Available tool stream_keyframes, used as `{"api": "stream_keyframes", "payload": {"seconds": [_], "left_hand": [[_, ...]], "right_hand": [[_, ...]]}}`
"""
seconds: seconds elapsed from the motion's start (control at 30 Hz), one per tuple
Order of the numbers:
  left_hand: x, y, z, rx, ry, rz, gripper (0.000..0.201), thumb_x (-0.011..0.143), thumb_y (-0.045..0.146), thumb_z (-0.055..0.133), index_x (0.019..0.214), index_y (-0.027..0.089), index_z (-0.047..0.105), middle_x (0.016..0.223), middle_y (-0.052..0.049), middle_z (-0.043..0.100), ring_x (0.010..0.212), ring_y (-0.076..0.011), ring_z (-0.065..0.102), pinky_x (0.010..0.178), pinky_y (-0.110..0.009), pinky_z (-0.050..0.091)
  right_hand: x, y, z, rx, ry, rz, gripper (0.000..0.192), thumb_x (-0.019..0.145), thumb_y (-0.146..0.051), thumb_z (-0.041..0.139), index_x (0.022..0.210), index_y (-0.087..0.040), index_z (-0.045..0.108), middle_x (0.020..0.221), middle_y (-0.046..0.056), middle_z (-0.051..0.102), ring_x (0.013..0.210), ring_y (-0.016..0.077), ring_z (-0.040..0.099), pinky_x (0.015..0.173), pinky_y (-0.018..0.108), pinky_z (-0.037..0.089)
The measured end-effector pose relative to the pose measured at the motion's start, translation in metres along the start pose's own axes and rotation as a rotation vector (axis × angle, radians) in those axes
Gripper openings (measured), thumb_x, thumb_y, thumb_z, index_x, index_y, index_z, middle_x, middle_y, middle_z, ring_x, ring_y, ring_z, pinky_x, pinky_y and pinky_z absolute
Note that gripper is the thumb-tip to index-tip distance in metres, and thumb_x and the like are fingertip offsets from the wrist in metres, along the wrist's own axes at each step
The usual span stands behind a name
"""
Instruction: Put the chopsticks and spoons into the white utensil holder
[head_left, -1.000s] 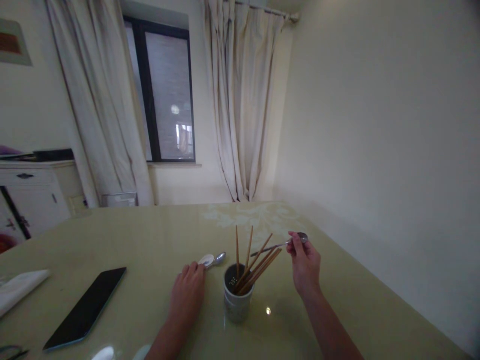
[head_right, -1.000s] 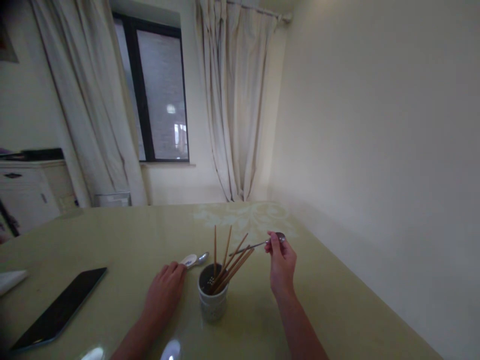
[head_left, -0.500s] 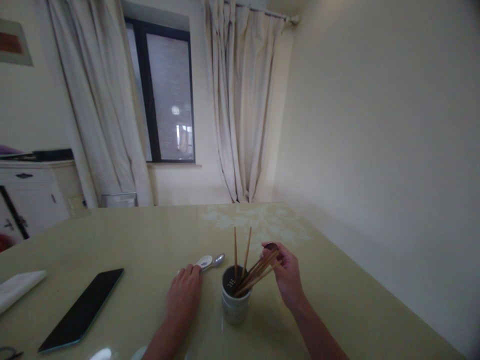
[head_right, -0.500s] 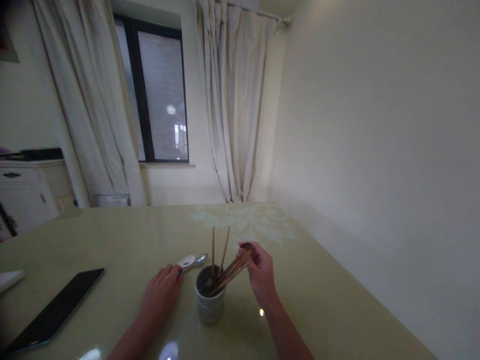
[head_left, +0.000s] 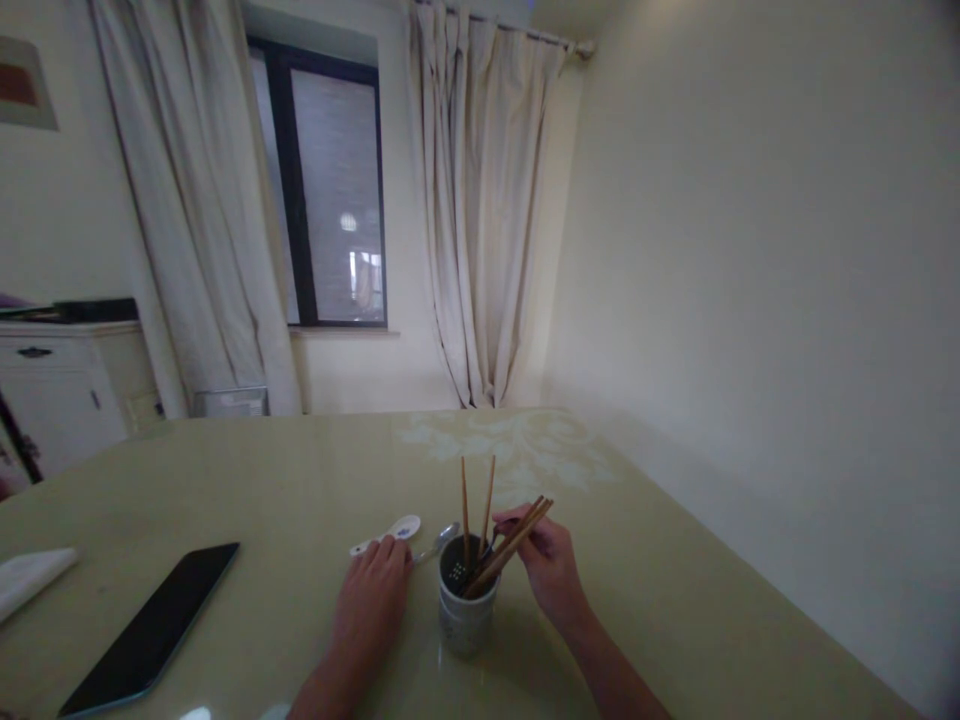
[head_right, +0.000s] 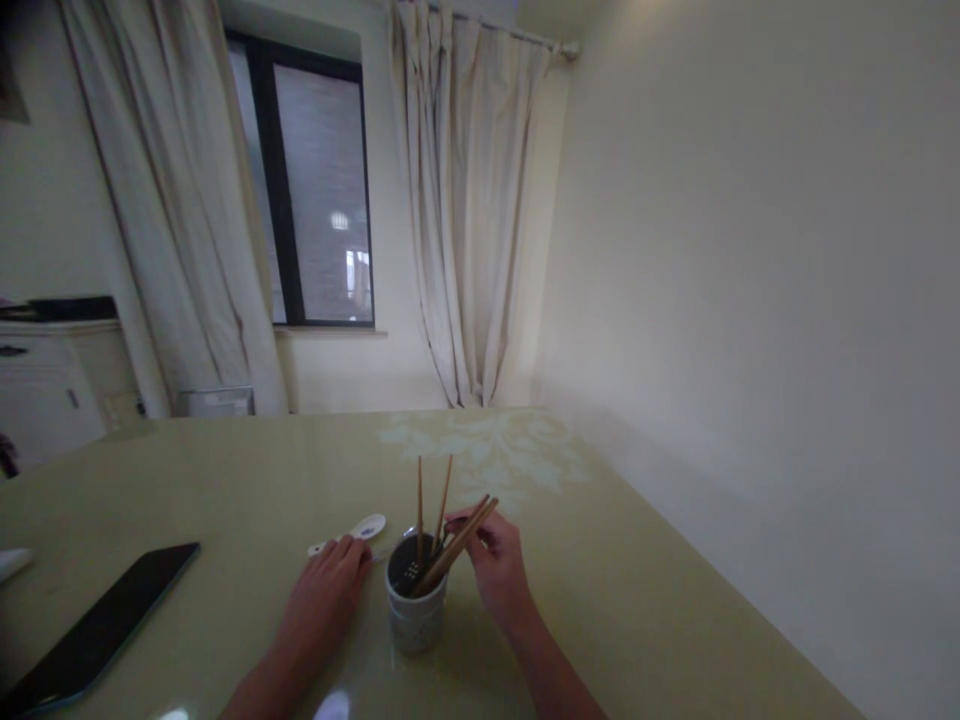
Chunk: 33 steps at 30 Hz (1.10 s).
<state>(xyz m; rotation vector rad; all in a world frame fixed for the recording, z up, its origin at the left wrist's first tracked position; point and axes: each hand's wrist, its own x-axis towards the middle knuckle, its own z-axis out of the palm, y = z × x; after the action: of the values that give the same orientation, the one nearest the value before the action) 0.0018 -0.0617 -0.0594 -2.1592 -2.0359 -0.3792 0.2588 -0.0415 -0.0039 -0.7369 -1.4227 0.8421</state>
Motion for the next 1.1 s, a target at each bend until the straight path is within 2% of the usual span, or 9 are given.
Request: {"api": "stream_keyframes", "payload": {"seconds": [0.17, 0.33, 0.43, 0.57, 0.67, 0.73, 0.9, 1.0, 1.1], "left_hand": [[0.0, 0.0, 0.01, 0.016, 0.053, 0.005, 0.037, 0.106, 0.013, 0.038, 0.113, 0.017, 0.074, 0.118, -0.012, 0.076, 0.116, -0.0278, 0.069, 0.103, -0.043, 0.048], [0.001, 0.001, 0.005, -0.095, 0.052, -0.02, 0.038, 0.106, 0.013, 0.033, 0.103, 0.017, 0.07, 0.109, -0.012, 0.076, 0.11, -0.0269, 0.07, 0.099, -0.042, 0.049], [0.002, 0.002, -0.001, -0.255, 0.018, -0.102, 0.035, 0.107, 0.021, 0.03, 0.101, 0.019, 0.064, 0.102, -0.013, 0.076, 0.1, -0.0272, 0.072, 0.09, -0.039, 0.051], [0.002, 0.008, -0.002, -0.652, 0.024, -0.202, 0.028, 0.107, 0.036, 0.03, 0.101, 0.025, 0.056, 0.091, -0.008, 0.077, 0.086, -0.0262, 0.074, 0.076, -0.035, 0.052], [0.002, 0.017, -0.001, -0.906, 0.112, -0.156, 0.032, 0.103, 0.048, 0.033, 0.098, 0.027, 0.056, 0.083, -0.005, 0.074, 0.078, -0.0255, 0.072, 0.073, -0.035, 0.054], [0.001, 0.024, -0.002, -1.012, 0.118, -0.094, 0.035, 0.101, 0.052, 0.037, 0.097, 0.026, 0.06, 0.086, -0.006, 0.075, 0.081, -0.026, 0.072, 0.077, -0.037, 0.056], [-0.002, 0.035, -0.013, -1.208, 0.028, 0.016, 0.035, 0.101, 0.052, 0.046, 0.102, 0.024, 0.067, 0.104, -0.009, 0.08, 0.093, -0.0269, 0.074, 0.086, -0.038, 0.058], [-0.002, 0.034, -0.016, -1.229, 0.057, -0.005, 0.037, 0.099, 0.054, 0.049, 0.101, 0.023, 0.07, 0.102, -0.009, 0.08, 0.091, -0.0278, 0.073, 0.086, -0.039, 0.057], [-0.001, 0.031, -0.017, -1.248, 0.05, -0.05, 0.039, 0.096, 0.056, 0.054, 0.099, 0.022, 0.072, 0.102, -0.009, 0.08, 0.094, -0.0285, 0.072, 0.088, -0.039, 0.057]], "right_hand": [[-0.004, 0.007, 0.004, 0.086, 0.034, 0.037, 0.035, 0.086, -0.056, 0.081, 0.098, -0.022, 0.085, 0.075, 0.007, 0.079, 0.065, 0.0213, 0.071, 0.059, 0.029, 0.057], [-0.005, 0.008, 0.009, 0.17, 0.062, 0.089, 0.036, 0.082, -0.053, 0.086, 0.097, -0.021, 0.079, 0.075, 0.008, 0.08, 0.06, 0.0195, 0.067, 0.055, 0.027, 0.053], [-0.005, 0.007, 0.009, 0.15, 0.042, 0.098, 0.038, 0.084, -0.055, 0.084, 0.097, -0.019, 0.081, 0.079, 0.01, 0.081, 0.06, 0.0183, 0.065, 0.054, 0.027, 0.049], [-0.003, 0.009, 0.009, 0.191, 0.069, 0.146, 0.042, 0.084, -0.057, 0.082, 0.098, -0.018, 0.082, 0.078, 0.008, 0.078, 0.062, 0.0176, 0.063, 0.055, 0.027, 0.048], [-0.002, 0.017, 0.012, 0.253, 0.105, 0.242, 0.043, 0.08, -0.058, 0.085, 0.092, -0.017, 0.079, 0.071, 0.005, 0.074, 0.058, 0.0162, 0.061, 0.052, 0.025, 0.046], [-0.002, 0.026, 0.015, 0.273, 0.086, 0.308, 0.047, 0.072, -0.059, 0.09, 0.09, -0.017, 0.077, 0.072, 0.004, 0.074, 0.059, 0.0169, 0.063, 0.052, 0.025, 0.047], [0.002, 0.045, 0.021, 0.323, 0.053, 0.396, 0.062, 0.057, -0.051, 0.096, 0.105, -0.019, 0.073, 0.084, 0.006, 0.079, 0.072, 0.0237, 0.072, 0.06, 0.03, 0.054], [0.004, 0.048, 0.022, 0.344, 0.105, 0.391, 0.063, 0.055, -0.043, 0.098, 0.108, -0.022, 0.07, 0.08, 0.002, 0.077, 0.071, 0.0223, 0.072, 0.062, 0.03, 0.056], [0.004, 0.048, 0.022, 0.364, 0.032, 0.4, 0.067, 0.061, -0.04, 0.096, 0.119, -0.022, 0.07, 0.088, 0.003, 0.078, 0.079, 0.0235, 0.074, 0.07, 0.033, 0.058]]}}
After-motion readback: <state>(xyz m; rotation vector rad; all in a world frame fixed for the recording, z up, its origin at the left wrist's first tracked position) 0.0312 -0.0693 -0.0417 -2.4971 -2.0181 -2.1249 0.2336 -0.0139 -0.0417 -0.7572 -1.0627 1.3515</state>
